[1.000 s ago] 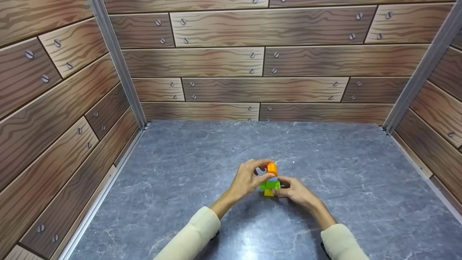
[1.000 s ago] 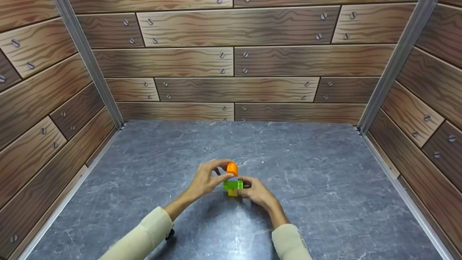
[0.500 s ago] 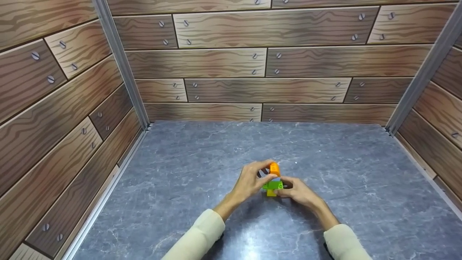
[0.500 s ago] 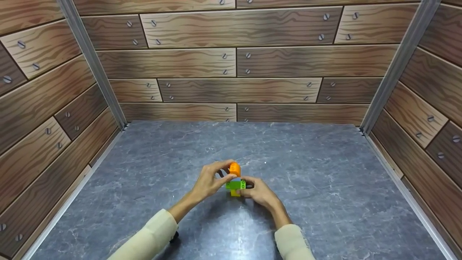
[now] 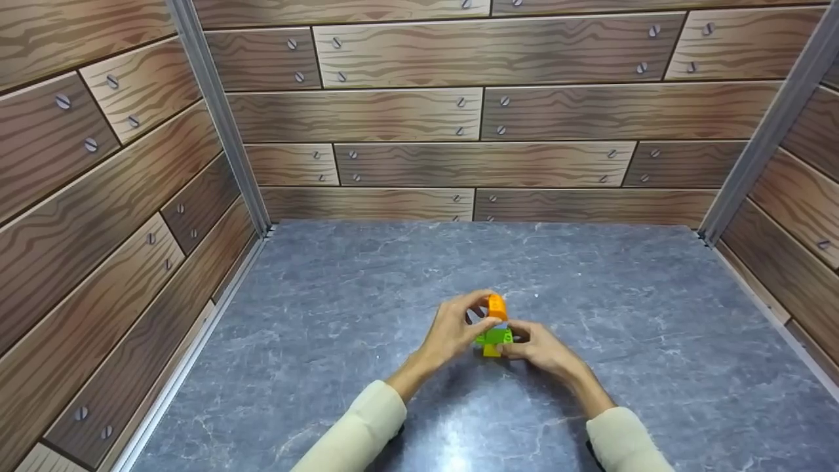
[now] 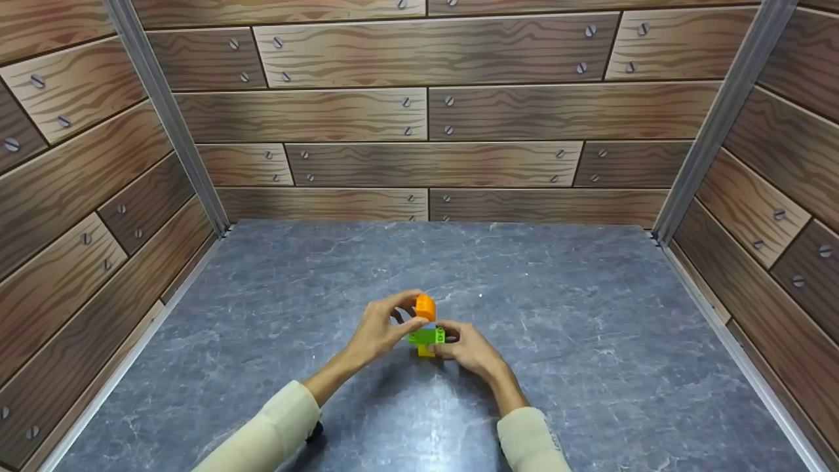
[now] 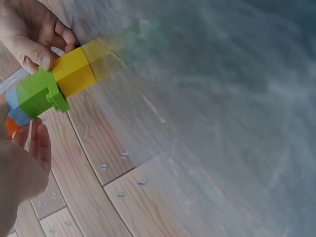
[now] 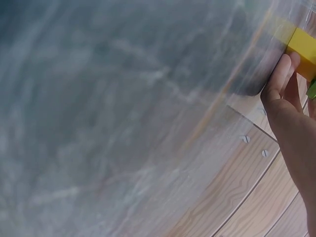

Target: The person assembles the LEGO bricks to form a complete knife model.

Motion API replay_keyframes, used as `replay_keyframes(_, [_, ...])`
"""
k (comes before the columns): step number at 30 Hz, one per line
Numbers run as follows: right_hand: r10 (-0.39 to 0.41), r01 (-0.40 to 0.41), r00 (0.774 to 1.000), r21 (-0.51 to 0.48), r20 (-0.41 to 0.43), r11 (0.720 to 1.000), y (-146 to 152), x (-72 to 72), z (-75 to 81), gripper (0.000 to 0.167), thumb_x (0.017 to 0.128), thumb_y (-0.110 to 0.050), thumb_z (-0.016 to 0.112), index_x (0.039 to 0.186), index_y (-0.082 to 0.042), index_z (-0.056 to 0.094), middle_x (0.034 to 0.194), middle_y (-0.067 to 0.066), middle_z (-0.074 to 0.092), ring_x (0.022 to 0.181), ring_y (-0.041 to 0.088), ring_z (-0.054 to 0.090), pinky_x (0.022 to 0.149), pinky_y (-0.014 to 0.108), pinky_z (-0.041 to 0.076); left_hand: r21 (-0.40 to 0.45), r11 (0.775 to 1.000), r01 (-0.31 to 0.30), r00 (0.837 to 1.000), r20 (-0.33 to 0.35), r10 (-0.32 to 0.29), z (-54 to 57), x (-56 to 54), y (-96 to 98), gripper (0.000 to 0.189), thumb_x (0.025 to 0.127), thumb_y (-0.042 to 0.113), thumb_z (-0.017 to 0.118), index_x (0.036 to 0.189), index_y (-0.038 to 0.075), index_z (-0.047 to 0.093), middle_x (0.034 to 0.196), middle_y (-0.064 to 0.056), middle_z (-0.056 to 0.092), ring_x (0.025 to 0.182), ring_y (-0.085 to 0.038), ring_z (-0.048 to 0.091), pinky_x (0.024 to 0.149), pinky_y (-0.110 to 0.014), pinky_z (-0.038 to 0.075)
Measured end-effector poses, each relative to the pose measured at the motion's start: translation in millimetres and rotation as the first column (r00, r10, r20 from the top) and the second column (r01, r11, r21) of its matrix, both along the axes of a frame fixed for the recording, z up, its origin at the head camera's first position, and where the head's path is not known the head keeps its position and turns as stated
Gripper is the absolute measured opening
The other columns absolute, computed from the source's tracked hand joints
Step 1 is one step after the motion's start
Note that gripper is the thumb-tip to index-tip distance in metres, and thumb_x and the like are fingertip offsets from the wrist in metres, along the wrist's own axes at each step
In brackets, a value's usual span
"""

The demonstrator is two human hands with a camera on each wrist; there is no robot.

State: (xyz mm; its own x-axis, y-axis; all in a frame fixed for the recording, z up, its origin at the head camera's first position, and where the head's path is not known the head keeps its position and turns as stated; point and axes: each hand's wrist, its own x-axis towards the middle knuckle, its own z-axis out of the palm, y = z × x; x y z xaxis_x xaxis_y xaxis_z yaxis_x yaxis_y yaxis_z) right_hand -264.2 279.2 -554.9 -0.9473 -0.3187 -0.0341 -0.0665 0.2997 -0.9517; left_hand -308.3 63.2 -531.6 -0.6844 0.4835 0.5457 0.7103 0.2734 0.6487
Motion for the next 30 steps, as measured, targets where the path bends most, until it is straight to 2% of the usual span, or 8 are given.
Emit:
replay_keyframes(5, [0.000,0.002,0.999,0.052,-0.045,0.999,-2,-2.5,0.6,0.057,0.098,-0.011,0.071,0.148,0.008,0.050,0.131,0.026,0.066,0.112,0.031,0.068,0.090,0.035,0.060,-0.012,1.000,-0.025,0.998,0.061,0.026,4.7,1.9,-0.4,0.041,0.094,0.027,0.078,0.132,0.015,0.068,0.114,-0.004,0.077,0.093,-0.019,0.072,0.071,-0.018,0.055])
replay_keyframes(8, [0.012,-0.005,0.997,0.097,-0.074,0.995,-3,-1.7,1.7,0.061,0.099,-0.014,0.072,0.150,0.006,0.048,0.134,0.025,0.064,0.115,0.035,0.065,0.093,0.040,0.058,-0.018,0.999,-0.032,0.996,0.081,0.033,6.4,3.3,-0.6,0.045,0.094,0.028,0.077,0.135,0.014,0.066,0.115,-0.004,0.076,0.091,-0.015,0.072,0.072,-0.018,0.055])
replay_keyframes(12, [0.018,-0.009,0.997,0.120,-0.076,0.993,-1,4.4,7.0,0.076,0.098,-0.020,0.074,0.159,0.002,0.034,0.146,0.032,0.050,0.126,0.045,0.058,0.102,0.055,0.051,-0.035,0.999,-0.015,0.995,0.096,0.019,6.0,5.5,-2.6,0.057,0.093,0.030,0.078,0.144,0.014,0.058,0.120,-0.005,0.076,0.086,-0.009,0.069,0.073,-0.018,0.054])
replay_keyframes(16, [-0.064,0.072,0.996,0.134,-0.061,0.988,7,10.9,15.7,0.087,0.096,-0.020,0.077,0.163,-0.002,0.025,0.155,0.038,0.035,0.119,0.046,0.062,0.098,0.056,0.054,-0.065,0.998,-0.012,0.990,0.137,0.021,4.4,6.8,-6.3,0.072,0.091,0.037,0.080,0.153,0.019,0.049,0.129,-0.002,0.072,0.088,-0.007,0.067,0.073,-0.019,0.054])
replay_keyframes(19, [-0.136,0.148,0.987,0.158,-0.085,0.976,14,14.2,20.8,0.080,0.096,-0.019,0.077,0.161,-0.005,0.033,0.158,0.035,0.034,0.116,0.042,0.063,0.091,0.051,0.057,-0.081,0.997,-0.009,0.972,0.234,0.027,1.6,6.7,-9.0,0.074,0.090,0.042,0.080,0.153,0.022,0.049,0.136,-0.003,0.068,0.095,-0.010,0.067,0.076,-0.023,0.055])
replay_keyframes(23, [-0.179,0.203,0.973,0.170,-0.147,0.964,16,16.8,22.2,0.064,0.097,-0.022,0.076,0.154,-0.010,0.049,0.154,0.026,0.047,0.125,0.043,0.055,0.094,0.053,0.054,-0.116,0.993,0.012,0.924,0.381,0.033,-3.5,5.4,-12.7,0.069,0.089,0.040,0.083,0.150,0.022,0.054,0.142,-0.009,0.062,0.104,-0.017,0.065,0.083,-0.030,0.055])
replay_keyframes(27, [-0.175,0.196,0.968,0.110,-0.177,0.974,9,17.7,21.4,0.056,0.097,-0.024,0.076,0.148,-0.012,0.057,0.147,0.019,0.057,0.130,0.045,0.052,0.102,0.058,0.048,-0.165,0.986,0.028,0.904,0.426,0.045,-8.1,3.4,-13.7,0.060,0.087,0.022,0.087,0.141,0.018,0.062,0.135,-0.011,0.065,0.103,-0.020,0.063,0.085,-0.033,0.054])
replay_keyframes(30, [-0.198,0.211,0.964,0.061,-0.177,0.976,1,18.4,22.9,0.055,0.096,-0.025,0.077,0.145,-0.010,0.059,0.142,0.017,0.061,0.127,0.042,0.055,0.102,0.054,0.049,-0.173,0.985,0.028,0.894,0.444,0.052,-12.1,2.9,-11.6,0.047,0.087,0.012,0.085,0.131,0.014,0.069,0.124,-0.006,0.070,0.099,-0.019,0.064,0.084,-0.031,0.055])
